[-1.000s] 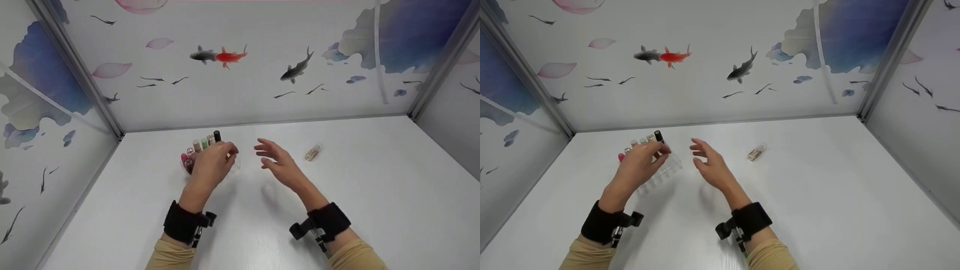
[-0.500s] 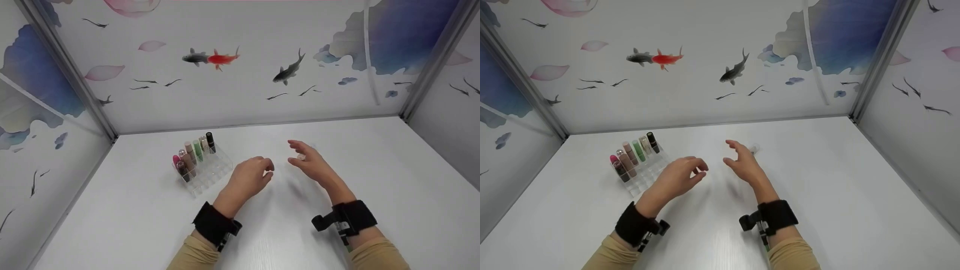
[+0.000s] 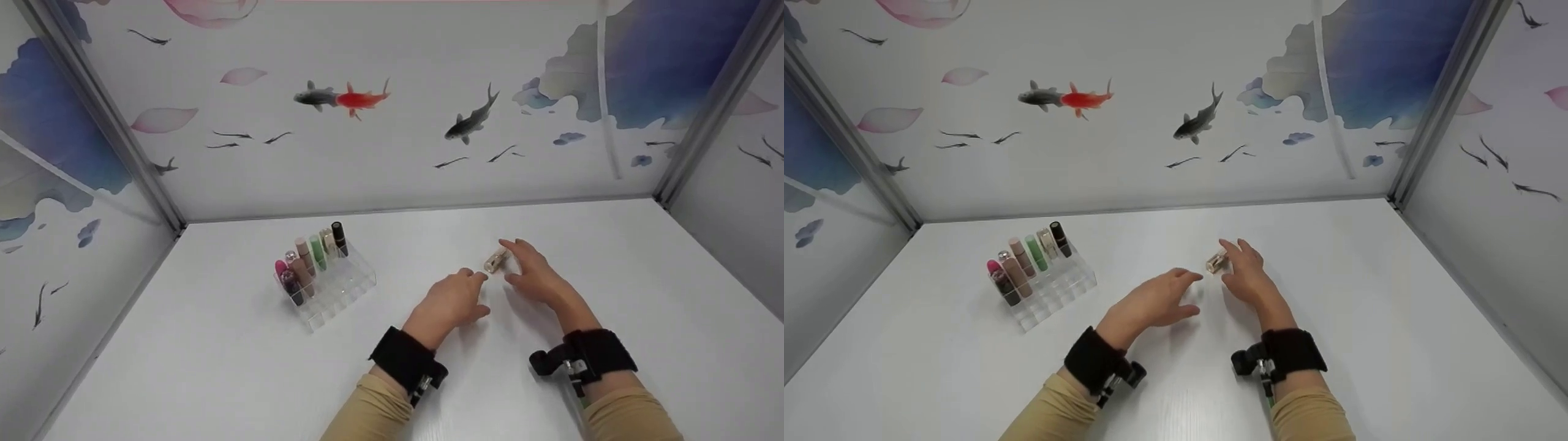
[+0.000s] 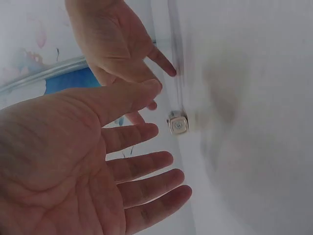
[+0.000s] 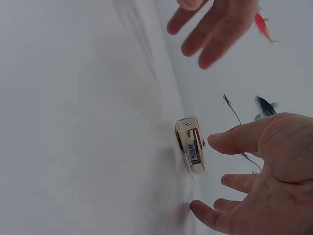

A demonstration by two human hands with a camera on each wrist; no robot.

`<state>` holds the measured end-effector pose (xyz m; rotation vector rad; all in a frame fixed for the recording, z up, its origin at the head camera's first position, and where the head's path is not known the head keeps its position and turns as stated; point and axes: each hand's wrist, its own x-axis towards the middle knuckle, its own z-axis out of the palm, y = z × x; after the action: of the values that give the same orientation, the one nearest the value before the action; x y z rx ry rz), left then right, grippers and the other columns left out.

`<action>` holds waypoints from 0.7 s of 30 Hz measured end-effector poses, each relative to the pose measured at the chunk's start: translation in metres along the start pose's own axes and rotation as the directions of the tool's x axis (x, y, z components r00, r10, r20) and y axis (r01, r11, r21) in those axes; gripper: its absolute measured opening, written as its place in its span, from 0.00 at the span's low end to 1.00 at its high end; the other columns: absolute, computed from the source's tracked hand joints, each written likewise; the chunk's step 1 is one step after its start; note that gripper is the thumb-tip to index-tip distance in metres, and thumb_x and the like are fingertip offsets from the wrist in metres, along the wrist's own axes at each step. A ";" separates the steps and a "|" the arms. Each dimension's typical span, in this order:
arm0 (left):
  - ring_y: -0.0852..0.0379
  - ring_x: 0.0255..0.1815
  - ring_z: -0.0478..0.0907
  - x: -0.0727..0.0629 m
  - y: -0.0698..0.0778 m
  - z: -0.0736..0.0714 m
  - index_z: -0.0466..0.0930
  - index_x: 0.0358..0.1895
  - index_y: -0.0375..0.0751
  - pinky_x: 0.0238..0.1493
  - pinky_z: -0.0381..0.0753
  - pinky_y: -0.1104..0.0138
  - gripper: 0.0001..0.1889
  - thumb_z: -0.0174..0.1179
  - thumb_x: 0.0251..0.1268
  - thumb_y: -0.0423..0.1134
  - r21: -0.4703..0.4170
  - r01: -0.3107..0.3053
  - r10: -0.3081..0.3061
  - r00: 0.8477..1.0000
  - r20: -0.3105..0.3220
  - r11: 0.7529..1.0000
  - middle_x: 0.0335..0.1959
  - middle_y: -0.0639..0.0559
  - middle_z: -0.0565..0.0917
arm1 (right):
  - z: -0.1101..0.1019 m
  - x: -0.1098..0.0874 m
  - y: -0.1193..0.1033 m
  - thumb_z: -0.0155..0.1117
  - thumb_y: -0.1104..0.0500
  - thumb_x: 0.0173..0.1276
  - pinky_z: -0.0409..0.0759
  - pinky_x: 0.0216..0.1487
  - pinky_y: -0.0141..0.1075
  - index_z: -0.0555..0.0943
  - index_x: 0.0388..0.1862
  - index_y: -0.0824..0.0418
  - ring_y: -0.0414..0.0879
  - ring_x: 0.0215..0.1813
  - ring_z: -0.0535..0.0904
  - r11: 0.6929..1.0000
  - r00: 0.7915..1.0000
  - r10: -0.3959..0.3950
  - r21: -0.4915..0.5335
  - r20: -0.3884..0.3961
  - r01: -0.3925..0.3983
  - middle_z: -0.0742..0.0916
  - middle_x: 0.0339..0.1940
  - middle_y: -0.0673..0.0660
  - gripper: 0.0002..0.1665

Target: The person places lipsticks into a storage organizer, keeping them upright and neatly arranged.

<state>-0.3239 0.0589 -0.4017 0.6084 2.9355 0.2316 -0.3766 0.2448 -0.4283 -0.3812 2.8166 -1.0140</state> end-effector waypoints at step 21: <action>0.57 0.59 0.81 0.031 0.003 0.015 0.69 0.69 0.45 0.58 0.80 0.70 0.29 0.65 0.68 0.45 -0.048 -0.088 0.086 0.995 -0.046 0.995 0.61 0.48 0.80 | 0.013 0.019 -0.002 0.54 0.66 0.69 0.51 0.75 0.69 0.59 0.76 0.71 0.79 0.77 0.48 0.995 0.994 0.102 -0.016 0.034 -0.101 0.54 0.77 0.81 0.37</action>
<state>-0.3486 0.0758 -0.4190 0.7344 2.9381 0.3304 -0.3921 0.2304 -0.4374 -0.2518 2.7823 -0.9571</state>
